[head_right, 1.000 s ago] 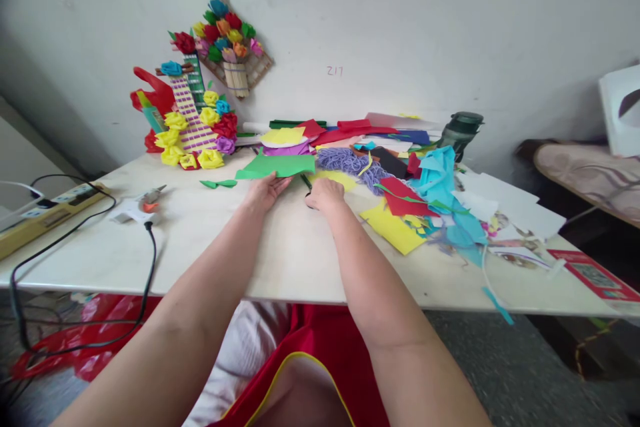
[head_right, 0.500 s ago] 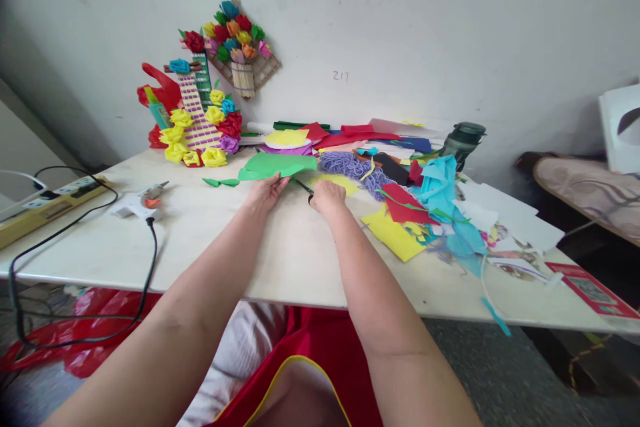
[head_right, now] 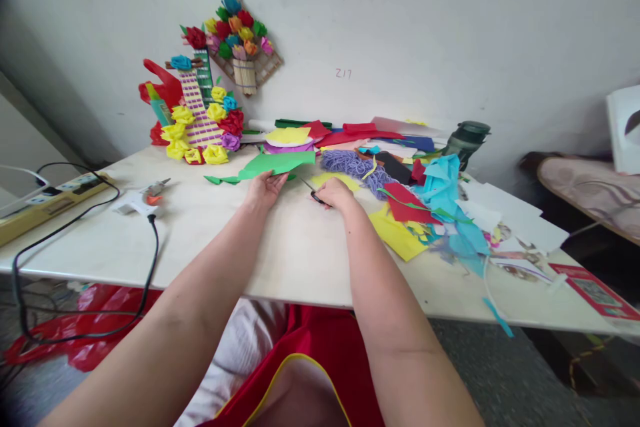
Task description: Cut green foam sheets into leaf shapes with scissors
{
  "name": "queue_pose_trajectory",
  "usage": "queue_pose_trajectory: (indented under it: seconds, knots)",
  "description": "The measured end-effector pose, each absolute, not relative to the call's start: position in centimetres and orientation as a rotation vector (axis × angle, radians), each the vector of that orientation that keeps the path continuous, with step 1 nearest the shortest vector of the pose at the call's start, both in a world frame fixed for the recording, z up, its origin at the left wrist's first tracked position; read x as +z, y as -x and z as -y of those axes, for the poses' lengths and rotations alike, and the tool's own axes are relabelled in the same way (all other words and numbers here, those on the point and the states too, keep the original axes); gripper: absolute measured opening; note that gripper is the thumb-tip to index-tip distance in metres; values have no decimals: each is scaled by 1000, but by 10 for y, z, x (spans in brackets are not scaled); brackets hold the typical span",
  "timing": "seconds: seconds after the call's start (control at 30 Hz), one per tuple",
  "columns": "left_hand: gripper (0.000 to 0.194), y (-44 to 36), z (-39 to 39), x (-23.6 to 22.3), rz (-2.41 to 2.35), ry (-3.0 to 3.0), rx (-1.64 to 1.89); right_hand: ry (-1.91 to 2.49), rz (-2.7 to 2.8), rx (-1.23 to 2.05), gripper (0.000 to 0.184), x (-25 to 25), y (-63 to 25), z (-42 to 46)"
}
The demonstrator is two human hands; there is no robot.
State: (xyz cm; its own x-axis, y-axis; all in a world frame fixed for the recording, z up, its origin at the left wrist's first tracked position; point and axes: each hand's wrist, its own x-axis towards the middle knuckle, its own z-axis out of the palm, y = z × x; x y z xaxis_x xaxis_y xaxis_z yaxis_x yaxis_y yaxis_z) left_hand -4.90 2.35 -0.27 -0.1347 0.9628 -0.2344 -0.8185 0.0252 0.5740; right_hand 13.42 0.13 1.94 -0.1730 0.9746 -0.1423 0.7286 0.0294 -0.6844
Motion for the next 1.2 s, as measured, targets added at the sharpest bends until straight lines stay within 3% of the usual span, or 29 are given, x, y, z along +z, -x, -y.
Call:
queue_pose_trajectory:
  seconds: [0.6,1.2]
  knots:
    - [12,48,-25,-5,-690,-239,1552,1388,1948,1440,30,23,-168,6]
    - [15,43,-21,-3,-733,-297,1517,1225,1864,1479,40,21,-154,8]
